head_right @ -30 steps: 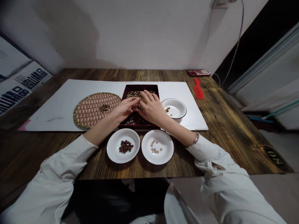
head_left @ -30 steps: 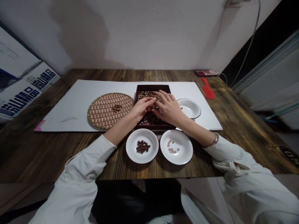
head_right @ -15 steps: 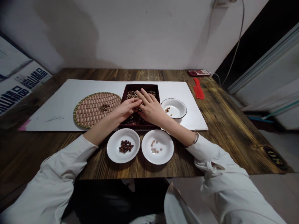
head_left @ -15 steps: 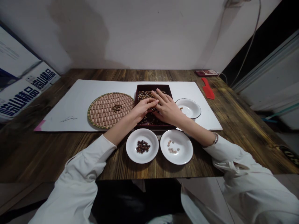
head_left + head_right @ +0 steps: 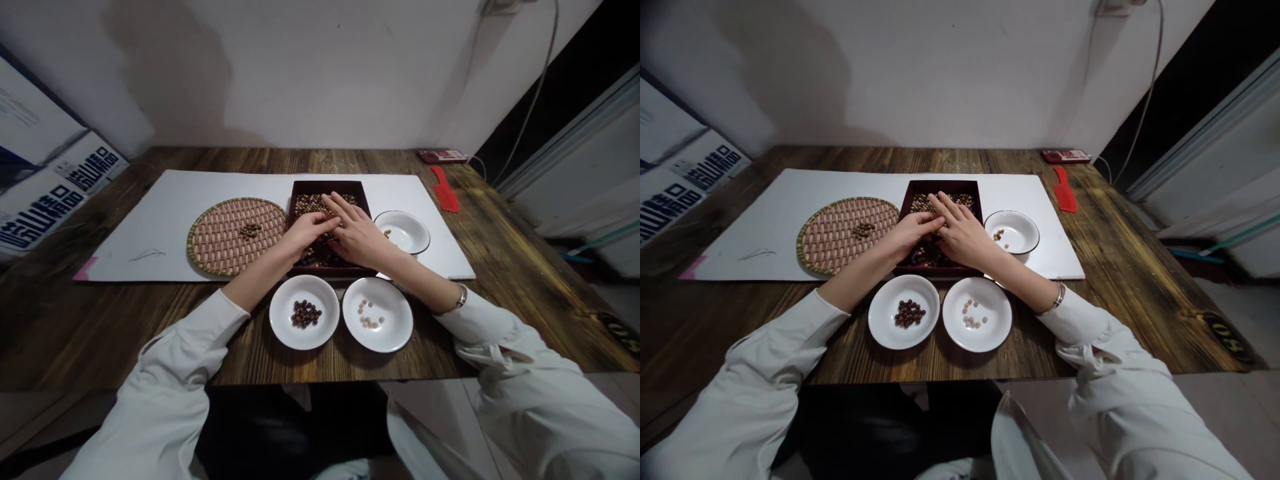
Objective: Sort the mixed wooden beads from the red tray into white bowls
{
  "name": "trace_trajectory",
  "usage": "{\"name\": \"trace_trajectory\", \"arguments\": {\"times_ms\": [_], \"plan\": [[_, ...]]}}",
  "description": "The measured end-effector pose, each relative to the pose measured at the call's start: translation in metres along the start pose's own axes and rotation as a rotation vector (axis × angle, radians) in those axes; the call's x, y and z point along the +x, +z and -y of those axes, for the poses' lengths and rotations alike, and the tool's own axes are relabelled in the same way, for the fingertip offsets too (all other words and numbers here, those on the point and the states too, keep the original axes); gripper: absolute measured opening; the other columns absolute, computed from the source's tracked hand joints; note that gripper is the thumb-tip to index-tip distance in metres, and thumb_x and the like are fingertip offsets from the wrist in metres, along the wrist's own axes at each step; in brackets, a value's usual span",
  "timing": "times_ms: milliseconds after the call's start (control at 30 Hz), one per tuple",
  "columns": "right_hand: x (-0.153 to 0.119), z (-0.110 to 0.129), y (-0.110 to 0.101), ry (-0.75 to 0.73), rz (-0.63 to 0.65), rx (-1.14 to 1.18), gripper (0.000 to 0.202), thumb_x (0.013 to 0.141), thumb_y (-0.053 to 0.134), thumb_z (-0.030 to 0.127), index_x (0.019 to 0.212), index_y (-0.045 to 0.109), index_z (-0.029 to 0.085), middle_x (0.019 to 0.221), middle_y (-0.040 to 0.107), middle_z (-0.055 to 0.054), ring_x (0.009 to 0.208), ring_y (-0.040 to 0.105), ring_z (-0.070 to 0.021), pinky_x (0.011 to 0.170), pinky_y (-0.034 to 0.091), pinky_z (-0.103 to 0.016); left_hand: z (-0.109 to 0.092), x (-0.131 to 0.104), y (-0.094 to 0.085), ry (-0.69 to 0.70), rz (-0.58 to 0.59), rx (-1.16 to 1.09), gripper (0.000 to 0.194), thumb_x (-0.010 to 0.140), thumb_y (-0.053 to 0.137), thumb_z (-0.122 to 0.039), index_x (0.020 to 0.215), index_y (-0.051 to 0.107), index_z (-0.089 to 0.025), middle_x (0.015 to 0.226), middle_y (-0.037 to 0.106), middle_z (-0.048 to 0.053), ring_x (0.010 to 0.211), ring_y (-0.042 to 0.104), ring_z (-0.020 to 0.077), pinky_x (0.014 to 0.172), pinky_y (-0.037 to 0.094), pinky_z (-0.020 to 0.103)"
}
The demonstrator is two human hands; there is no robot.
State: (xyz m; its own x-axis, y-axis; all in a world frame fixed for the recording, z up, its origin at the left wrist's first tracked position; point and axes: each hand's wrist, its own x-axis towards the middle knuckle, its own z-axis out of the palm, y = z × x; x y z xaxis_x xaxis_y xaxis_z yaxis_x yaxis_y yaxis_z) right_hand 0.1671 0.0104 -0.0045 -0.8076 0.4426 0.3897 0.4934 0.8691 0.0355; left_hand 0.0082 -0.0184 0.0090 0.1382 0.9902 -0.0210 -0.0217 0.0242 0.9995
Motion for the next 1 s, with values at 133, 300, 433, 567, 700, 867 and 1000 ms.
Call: {"name": "trace_trajectory", "arguments": {"times_ms": [133, 300, 433, 567, 700, 867, 1000], "plan": [[0.000, -0.001, 0.001, -0.008, 0.011, -0.010, 0.050, 0.083, 0.053, 0.017, 0.131, 0.052, 0.008, 0.156, 0.021, -0.018, 0.145, 0.014, -0.0330, 0.109, 0.029, -0.055, -0.001, -0.002, 0.000, 0.011, 0.002, 0.079, 0.038, 0.071, 0.072, -0.049, 0.087, 0.071, -0.014, 0.094, 0.072, 0.008, 0.096, 0.061, 0.0233, 0.087, 0.043, 0.033], [0.000, 0.000, 0.001, -0.008, 0.036, -0.030, 0.049, 0.086, 0.052, 0.022, 0.132, 0.051, 0.004, 0.154, 0.025, -0.022, 0.144, 0.018, -0.0338, 0.108, 0.031, -0.053, 0.005, 0.002, -0.002, 0.022, 0.031, 0.068, 0.040, 0.072, 0.070, -0.049, 0.090, 0.071, -0.014, 0.092, 0.071, 0.008, 0.093, 0.062, 0.0227, 0.083, 0.044, 0.033], [0.000, 0.000, 0.001, -0.014, 0.034, -0.034, 0.050, 0.087, 0.051, 0.023, 0.133, 0.050, 0.003, 0.154, 0.026, -0.021, 0.144, 0.018, -0.0337, 0.108, 0.032, -0.052, 0.013, 0.008, -0.004, 0.060, 0.046, 0.065, 0.038, 0.073, 0.069, -0.049, 0.086, 0.070, -0.013, 0.087, 0.070, 0.007, 0.092, 0.062, 0.0218, 0.087, 0.043, 0.033], [-0.001, -0.001, 0.001, -0.008, 0.022, -0.005, 0.054, 0.087, 0.050, 0.024, 0.138, 0.044, 0.007, 0.156, 0.022, -0.018, 0.145, 0.017, -0.0333, 0.107, 0.032, -0.054, 0.016, 0.011, -0.003, 0.114, 0.047, 0.056, 0.036, 0.076, 0.067, -0.045, 0.092, 0.067, -0.012, 0.093, 0.069, 0.007, 0.097, 0.061, 0.0220, 0.091, 0.042, 0.034], [0.000, 0.000, 0.000, -0.010, 0.001, 0.011, 0.060, 0.087, 0.051, 0.024, 0.142, 0.037, 0.007, 0.157, 0.017, -0.019, 0.146, 0.013, -0.0330, 0.107, 0.031, -0.054, 0.014, 0.009, 0.001, 0.168, 0.039, 0.086, 0.031, 0.082, 0.062, -0.036, 0.103, 0.064, -0.013, 0.101, 0.069, 0.007, 0.106, 0.059, 0.0237, 0.095, 0.042, 0.034], [0.001, 0.002, -0.004, -0.014, -0.015, 0.024, 0.060, 0.089, 0.048, 0.024, 0.144, 0.034, 0.007, 0.157, 0.016, -0.019, 0.146, 0.010, -0.0312, 0.108, 0.030, -0.054, 0.014, 0.010, 0.005, 0.177, 0.039, -0.001, 0.035, 0.092, 0.050, -0.033, 0.120, 0.058, -0.014, 0.123, 0.063, 0.009, 0.125, 0.051, 0.0229, 0.107, 0.037, 0.034], [0.001, 0.004, -0.006, -0.016, -0.019, 0.033, 0.058, 0.089, 0.048, 0.025, 0.143, 0.036, 0.009, 0.158, 0.016, -0.018, 0.147, 0.010, -0.0304, 0.108, 0.030, -0.054, 0.021, 0.014, 0.005, 0.116, 0.044, -0.187, 0.043, 0.096, 0.041, -0.040, 0.131, 0.053, -0.018, 0.136, 0.056, 0.008, 0.132, 0.047, 0.0219, 0.110, 0.035, 0.037]]}}
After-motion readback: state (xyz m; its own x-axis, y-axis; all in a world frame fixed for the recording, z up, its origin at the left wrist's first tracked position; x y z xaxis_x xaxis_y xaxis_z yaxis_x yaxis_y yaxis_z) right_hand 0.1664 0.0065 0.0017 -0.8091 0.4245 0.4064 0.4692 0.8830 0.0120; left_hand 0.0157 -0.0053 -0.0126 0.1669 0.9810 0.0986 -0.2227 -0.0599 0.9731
